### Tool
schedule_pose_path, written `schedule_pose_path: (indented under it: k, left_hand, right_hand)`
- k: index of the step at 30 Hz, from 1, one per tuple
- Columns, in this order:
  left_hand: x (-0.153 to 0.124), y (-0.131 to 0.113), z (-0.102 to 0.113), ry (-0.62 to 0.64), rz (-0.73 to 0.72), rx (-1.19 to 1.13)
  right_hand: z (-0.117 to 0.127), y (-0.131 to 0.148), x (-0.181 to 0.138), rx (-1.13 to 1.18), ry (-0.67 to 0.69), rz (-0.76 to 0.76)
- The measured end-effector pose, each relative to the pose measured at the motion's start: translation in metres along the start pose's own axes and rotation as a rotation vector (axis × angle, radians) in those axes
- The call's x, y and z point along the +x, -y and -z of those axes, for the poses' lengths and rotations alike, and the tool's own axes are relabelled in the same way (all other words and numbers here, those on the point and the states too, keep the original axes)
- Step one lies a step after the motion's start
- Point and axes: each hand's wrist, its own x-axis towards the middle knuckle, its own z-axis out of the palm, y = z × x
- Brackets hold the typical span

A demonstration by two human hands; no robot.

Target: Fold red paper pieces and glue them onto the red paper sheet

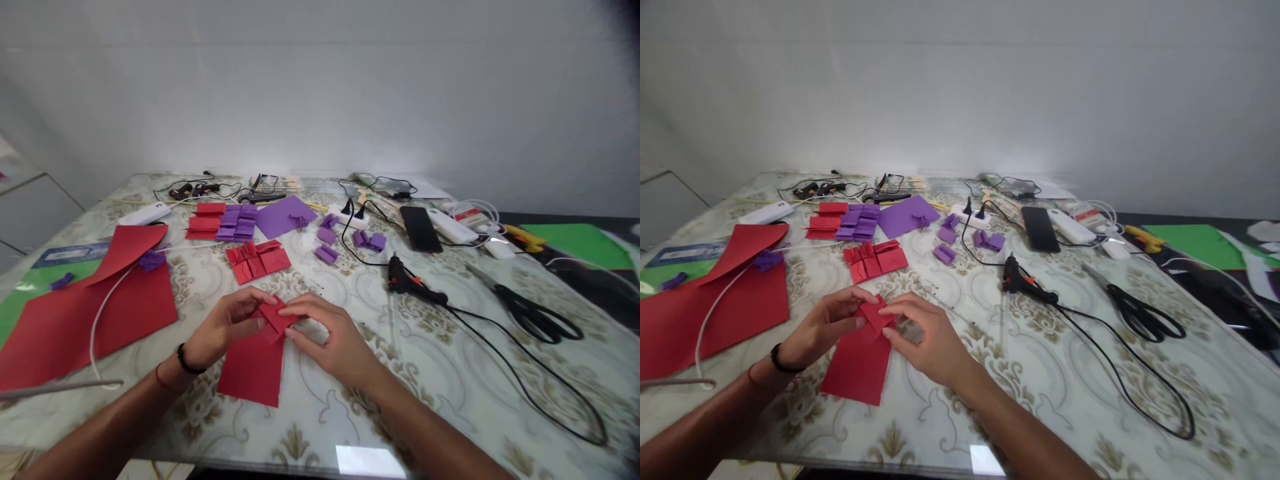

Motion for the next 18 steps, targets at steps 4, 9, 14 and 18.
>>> schedule_pose_path:
  k: [4, 9, 14, 18]
  left_hand:
    - [0.0001, -0.0016, -0.0037, 0.006, -0.032, 0.002]
    - [0.0013, -0.0003, -0.0040, -0.052, -0.079, 0.024]
    - [0.0013, -0.0004, -0.0057, -0.088, -0.146, -0.009]
    - [0.0002, -0.0007, -0.0094, -0.049, -0.158, -0.010]
  right_hand:
    - [-0.0005, -0.0008, 0.0002, 0.041, -0.030, -0.027]
    - [0.0024, -0.0007, 0.0020, 0.123, -0.021, -0.073]
    - [0.0050, -0.0038, 0.0035, 0.221, 0.018, -0.052]
    - [0.0032, -0.0075, 0.0019, 0.234, -0.019, -0.027]
